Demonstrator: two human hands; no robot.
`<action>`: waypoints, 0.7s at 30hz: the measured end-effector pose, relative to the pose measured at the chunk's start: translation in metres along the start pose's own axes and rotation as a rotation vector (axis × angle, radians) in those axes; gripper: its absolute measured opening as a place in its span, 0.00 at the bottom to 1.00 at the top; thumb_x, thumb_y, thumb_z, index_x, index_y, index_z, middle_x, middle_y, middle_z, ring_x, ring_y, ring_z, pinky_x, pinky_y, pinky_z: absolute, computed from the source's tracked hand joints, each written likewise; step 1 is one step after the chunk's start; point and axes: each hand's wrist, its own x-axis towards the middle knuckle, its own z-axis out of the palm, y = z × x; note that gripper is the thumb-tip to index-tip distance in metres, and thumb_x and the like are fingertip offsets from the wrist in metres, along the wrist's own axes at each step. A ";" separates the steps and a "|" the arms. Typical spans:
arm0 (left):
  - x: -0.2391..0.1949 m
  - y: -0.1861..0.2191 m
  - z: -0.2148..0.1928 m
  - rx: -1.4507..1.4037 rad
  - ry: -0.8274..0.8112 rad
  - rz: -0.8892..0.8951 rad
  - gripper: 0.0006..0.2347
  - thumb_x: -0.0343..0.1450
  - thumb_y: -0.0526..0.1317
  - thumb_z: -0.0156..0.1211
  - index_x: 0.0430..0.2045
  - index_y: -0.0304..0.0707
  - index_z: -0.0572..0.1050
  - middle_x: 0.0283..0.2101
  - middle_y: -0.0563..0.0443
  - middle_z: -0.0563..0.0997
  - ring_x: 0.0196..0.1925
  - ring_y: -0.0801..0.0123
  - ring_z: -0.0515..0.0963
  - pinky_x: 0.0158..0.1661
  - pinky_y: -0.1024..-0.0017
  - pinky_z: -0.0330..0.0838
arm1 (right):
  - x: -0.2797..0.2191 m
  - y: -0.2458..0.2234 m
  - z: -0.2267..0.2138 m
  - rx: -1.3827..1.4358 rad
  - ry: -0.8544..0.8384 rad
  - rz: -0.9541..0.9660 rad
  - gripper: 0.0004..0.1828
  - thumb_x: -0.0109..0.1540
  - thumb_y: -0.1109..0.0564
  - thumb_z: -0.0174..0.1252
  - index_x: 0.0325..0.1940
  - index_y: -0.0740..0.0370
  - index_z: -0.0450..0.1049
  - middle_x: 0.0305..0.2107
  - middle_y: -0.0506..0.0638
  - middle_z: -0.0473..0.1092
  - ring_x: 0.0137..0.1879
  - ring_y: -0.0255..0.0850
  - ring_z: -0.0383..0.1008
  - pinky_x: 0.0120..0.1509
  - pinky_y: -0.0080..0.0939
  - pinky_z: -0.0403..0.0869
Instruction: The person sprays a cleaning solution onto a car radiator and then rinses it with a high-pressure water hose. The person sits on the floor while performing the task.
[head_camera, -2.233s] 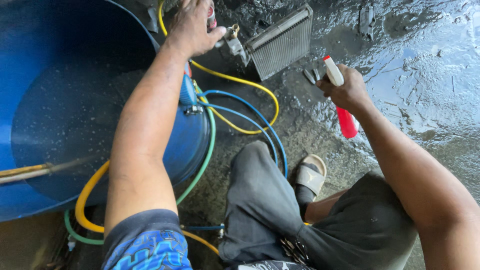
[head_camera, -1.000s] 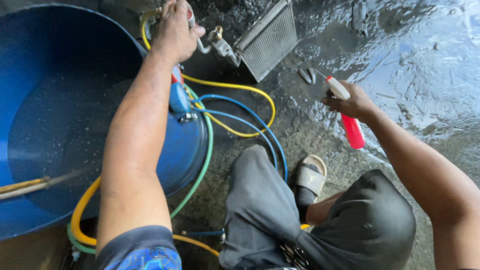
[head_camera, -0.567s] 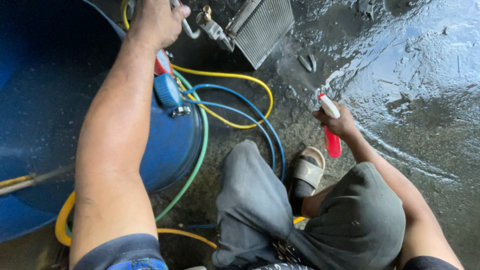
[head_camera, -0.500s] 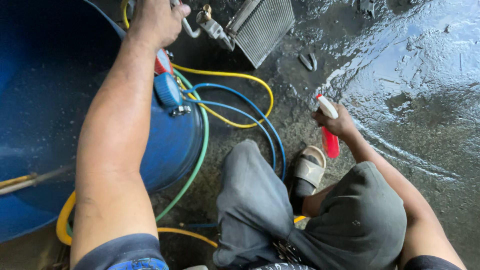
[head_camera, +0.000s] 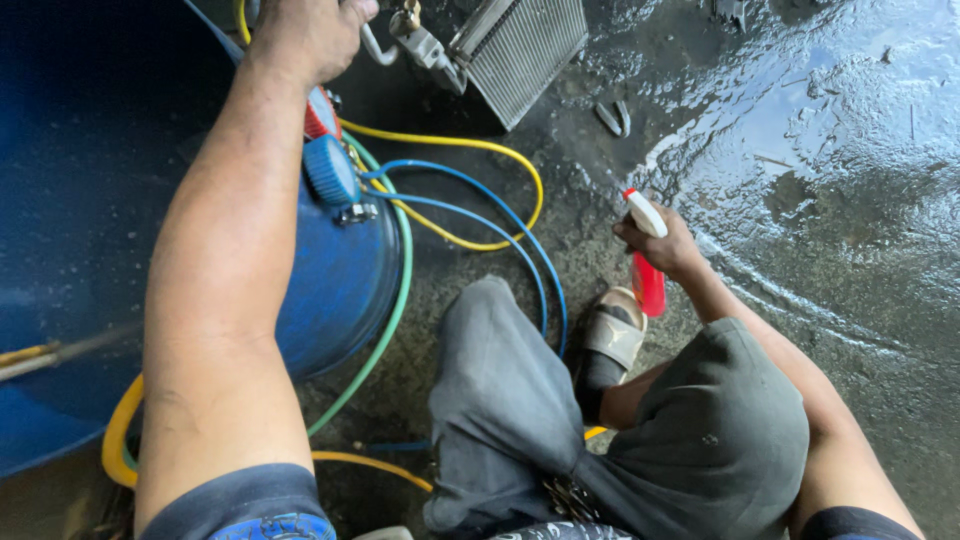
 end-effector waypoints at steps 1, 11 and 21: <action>0.000 0.001 -0.001 0.008 0.008 0.009 0.09 0.77 0.41 0.63 0.42 0.33 0.82 0.36 0.35 0.84 0.40 0.46 0.84 0.39 0.54 0.76 | 0.001 -0.001 -0.001 -0.032 0.042 0.065 0.14 0.61 0.53 0.68 0.38 0.65 0.73 0.28 0.50 0.74 0.32 0.38 0.75 0.38 0.43 0.75; -0.002 0.011 -0.010 0.042 -0.010 -0.064 0.11 0.76 0.42 0.69 0.37 0.30 0.80 0.37 0.35 0.83 0.41 0.45 0.83 0.42 0.54 0.75 | 0.006 -0.009 -0.007 -0.123 0.178 -0.045 0.15 0.63 0.52 0.68 0.37 0.64 0.71 0.25 0.49 0.74 0.30 0.38 0.76 0.36 0.41 0.74; 0.000 0.018 -0.015 0.015 -0.027 -0.091 0.11 0.76 0.39 0.70 0.43 0.29 0.76 0.41 0.36 0.81 0.47 0.45 0.81 0.46 0.53 0.74 | 0.009 -0.011 -0.006 -0.117 0.236 -0.050 0.16 0.63 0.50 0.68 0.37 0.64 0.70 0.24 0.50 0.73 0.29 0.37 0.74 0.34 0.40 0.73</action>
